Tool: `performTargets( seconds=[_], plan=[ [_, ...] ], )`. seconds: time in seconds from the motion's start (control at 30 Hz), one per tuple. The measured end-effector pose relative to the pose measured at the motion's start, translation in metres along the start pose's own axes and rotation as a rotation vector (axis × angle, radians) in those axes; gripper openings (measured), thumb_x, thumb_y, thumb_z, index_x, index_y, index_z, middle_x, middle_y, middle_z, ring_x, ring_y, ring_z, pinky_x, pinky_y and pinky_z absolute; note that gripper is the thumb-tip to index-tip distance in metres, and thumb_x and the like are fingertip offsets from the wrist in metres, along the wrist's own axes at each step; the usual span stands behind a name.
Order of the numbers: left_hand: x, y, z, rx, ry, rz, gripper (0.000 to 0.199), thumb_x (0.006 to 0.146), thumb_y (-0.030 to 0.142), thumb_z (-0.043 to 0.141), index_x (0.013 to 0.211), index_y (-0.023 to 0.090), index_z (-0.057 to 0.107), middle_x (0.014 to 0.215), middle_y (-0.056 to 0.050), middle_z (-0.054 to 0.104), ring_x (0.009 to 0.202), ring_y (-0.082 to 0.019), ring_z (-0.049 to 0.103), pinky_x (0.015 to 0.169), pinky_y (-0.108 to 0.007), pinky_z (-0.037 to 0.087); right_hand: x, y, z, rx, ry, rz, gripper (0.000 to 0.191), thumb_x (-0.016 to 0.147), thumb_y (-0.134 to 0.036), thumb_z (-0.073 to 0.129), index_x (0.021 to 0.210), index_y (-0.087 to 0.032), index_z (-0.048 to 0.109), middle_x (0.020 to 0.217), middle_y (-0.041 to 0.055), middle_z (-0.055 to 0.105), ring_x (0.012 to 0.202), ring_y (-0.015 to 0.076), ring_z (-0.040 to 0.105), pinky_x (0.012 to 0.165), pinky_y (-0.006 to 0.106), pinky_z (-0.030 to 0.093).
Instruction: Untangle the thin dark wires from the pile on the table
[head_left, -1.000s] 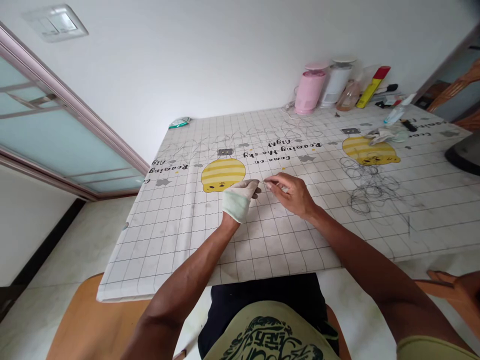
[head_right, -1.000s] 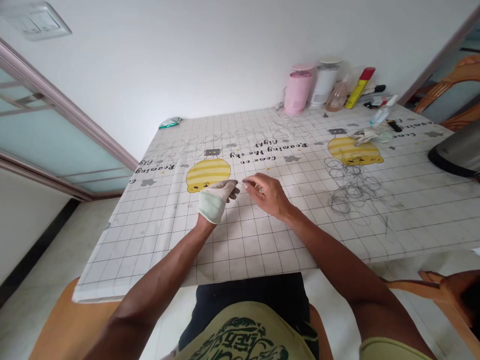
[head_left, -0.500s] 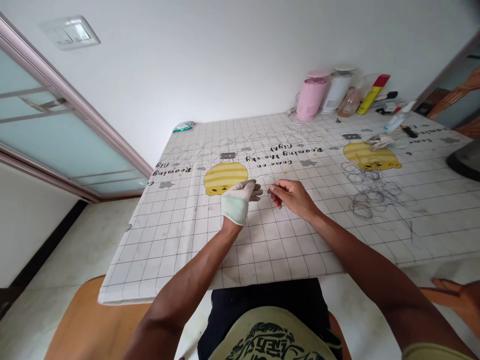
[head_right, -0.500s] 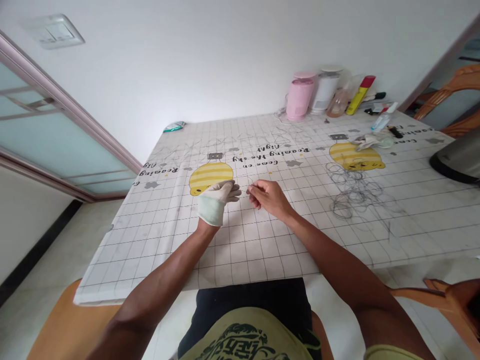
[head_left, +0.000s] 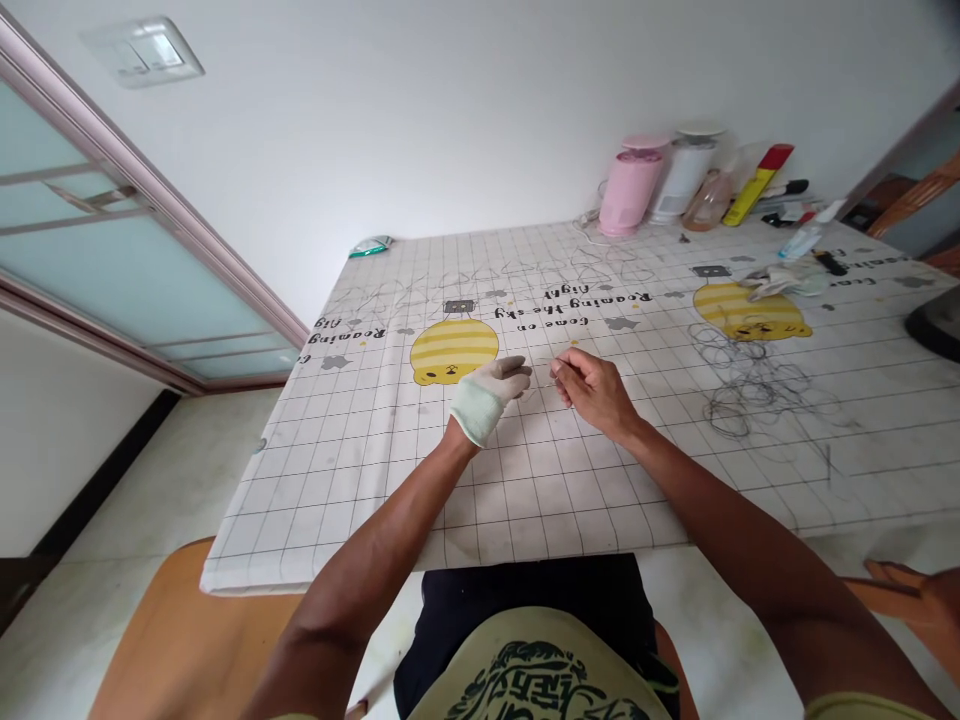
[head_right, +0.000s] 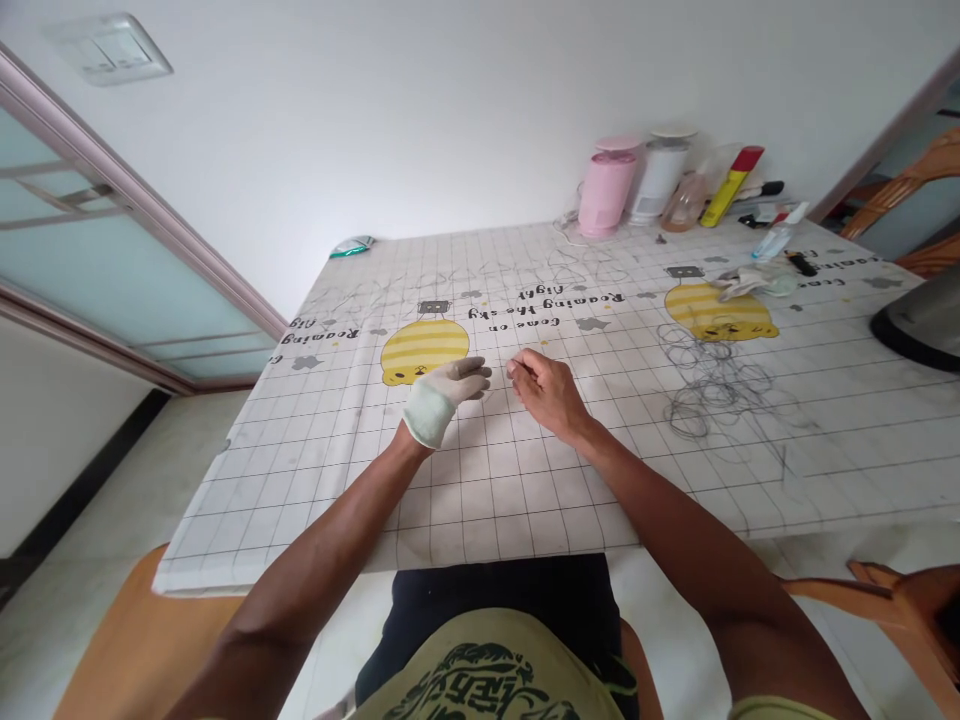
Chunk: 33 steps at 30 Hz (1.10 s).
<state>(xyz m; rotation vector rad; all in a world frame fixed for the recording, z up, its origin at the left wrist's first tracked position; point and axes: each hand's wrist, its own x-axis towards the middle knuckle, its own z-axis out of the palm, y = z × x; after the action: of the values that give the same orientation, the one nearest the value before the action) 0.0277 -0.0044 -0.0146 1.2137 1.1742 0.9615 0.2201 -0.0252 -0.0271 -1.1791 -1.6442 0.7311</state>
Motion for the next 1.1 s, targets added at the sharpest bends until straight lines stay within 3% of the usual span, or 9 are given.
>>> performTargets(
  seconds=[0.13, 0.23, 0.33, 0.47, 0.57, 0.7, 0.83, 1.0, 1.1],
  plan=[
    [0.000, 0.002, -0.007, 0.012, -0.049, 0.000, 0.039, 0.078, 0.024, 0.078, 0.117, 0.018, 0.078, 0.099, -0.007, 0.081, 0.095, -0.021, 0.074, 0.092, -0.032, 0.057, -0.002, 0.000, 0.001, -0.087, -0.118, -0.048, 0.037, 0.105, -0.050, 0.053, 0.080, -0.024, 0.055, 0.062, -0.0022, 0.056, 0.054, 0.0142, 0.055, 0.052, 0.028, 0.048],
    [-0.003, 0.004, -0.006, -0.036, -0.024, -0.028, 0.027, 0.079, 0.023, 0.077, 0.105, 0.016, 0.080, 0.090, -0.007, 0.080, 0.085, -0.019, 0.075, 0.088, -0.033, 0.059, -0.001, 0.003, 0.003, 0.016, -0.152, 0.000, 0.031, 0.103, -0.049, 0.058, 0.085, -0.024, 0.057, 0.069, -0.0003, 0.064, 0.061, 0.0161, 0.063, 0.056, 0.030, 0.053],
    [-0.003, 0.003, -0.006, -0.119, -0.005, -0.034, 0.023, 0.080, 0.022, 0.076, 0.101, 0.014, 0.079, 0.089, -0.007, 0.079, 0.080, -0.018, 0.074, 0.088, -0.034, 0.060, 0.000, 0.006, 0.006, 0.140, -0.114, 0.052, 0.028, 0.098, -0.049, 0.066, 0.093, -0.022, 0.062, 0.083, 0.0045, 0.073, 0.075, 0.0195, 0.071, 0.067, 0.033, 0.061],
    [0.001, -0.005, -0.008, -0.263, -0.082, -0.051, 0.027, 0.078, 0.024, 0.080, 0.101, 0.011, 0.076, 0.085, -0.009, 0.077, 0.077, -0.018, 0.071, 0.084, -0.036, 0.058, 0.000, 0.009, 0.012, 0.180, -0.018, 0.028, 0.027, 0.097, -0.049, 0.068, 0.096, -0.022, 0.063, 0.087, 0.0055, 0.076, 0.081, 0.0211, 0.075, 0.073, 0.037, 0.063],
    [0.003, -0.010, -0.009, -0.384, -0.169, -0.068, 0.031, 0.076, 0.026, 0.083, 0.100, 0.009, 0.073, 0.083, -0.009, 0.073, 0.077, -0.017, 0.069, 0.084, -0.036, 0.056, -0.001, 0.008, 0.017, 0.119, 0.042, -0.031, 0.024, 0.100, -0.048, 0.064, 0.097, -0.024, 0.062, 0.083, 0.0035, 0.075, 0.076, 0.0203, 0.074, 0.072, 0.037, 0.063],
    [0.005, -0.010, -0.011, -0.491, -0.235, -0.071, 0.031, 0.079, 0.038, 0.083, 0.092, 0.015, 0.068, 0.097, -0.009, 0.072, 0.078, -0.015, 0.065, 0.088, -0.036, 0.053, -0.002, 0.005, 0.018, -0.069, 0.084, -0.129, 0.018, 0.103, -0.043, 0.059, 0.097, -0.026, 0.062, 0.081, 0.0020, 0.073, 0.075, 0.0197, 0.072, 0.068, 0.035, 0.059],
    [0.005, -0.005, -0.014, -0.489, -0.265, -0.131, 0.036, 0.085, 0.053, 0.078, 0.090, 0.021, 0.062, 0.103, -0.008, 0.073, 0.078, -0.016, 0.066, 0.090, -0.040, 0.052, -0.004, 0.003, 0.015, -0.195, 0.089, -0.201, 0.014, 0.104, -0.038, 0.056, 0.098, -0.027, 0.062, 0.080, 0.0019, 0.071, 0.075, 0.0203, 0.069, 0.068, 0.036, 0.055],
    [0.004, -0.002, -0.025, -0.324, -0.405, -0.120, 0.037, 0.074, 0.044, 0.091, 0.084, 0.015, 0.069, 0.096, -0.011, 0.073, 0.088, -0.021, 0.069, 0.090, -0.039, 0.051, -0.005, 0.004, 0.009, -0.309, 0.002, -0.334, 0.013, 0.105, -0.028, 0.050, 0.099, -0.026, 0.061, 0.087, 0.0039, 0.069, 0.077, 0.0209, 0.065, 0.071, 0.036, 0.052],
    [0.007, -0.005, -0.032, -0.220, -0.430, -0.163, 0.036, 0.071, 0.041, 0.094, 0.084, 0.015, 0.073, 0.088, -0.011, 0.073, 0.087, -0.022, 0.069, 0.086, -0.039, 0.052, -0.005, 0.006, 0.006, -0.370, -0.082, -0.449, 0.015, 0.105, -0.023, 0.047, 0.102, -0.025, 0.061, 0.088, 0.0055, 0.066, 0.077, 0.0215, 0.061, 0.071, 0.038, 0.051]
  ],
)
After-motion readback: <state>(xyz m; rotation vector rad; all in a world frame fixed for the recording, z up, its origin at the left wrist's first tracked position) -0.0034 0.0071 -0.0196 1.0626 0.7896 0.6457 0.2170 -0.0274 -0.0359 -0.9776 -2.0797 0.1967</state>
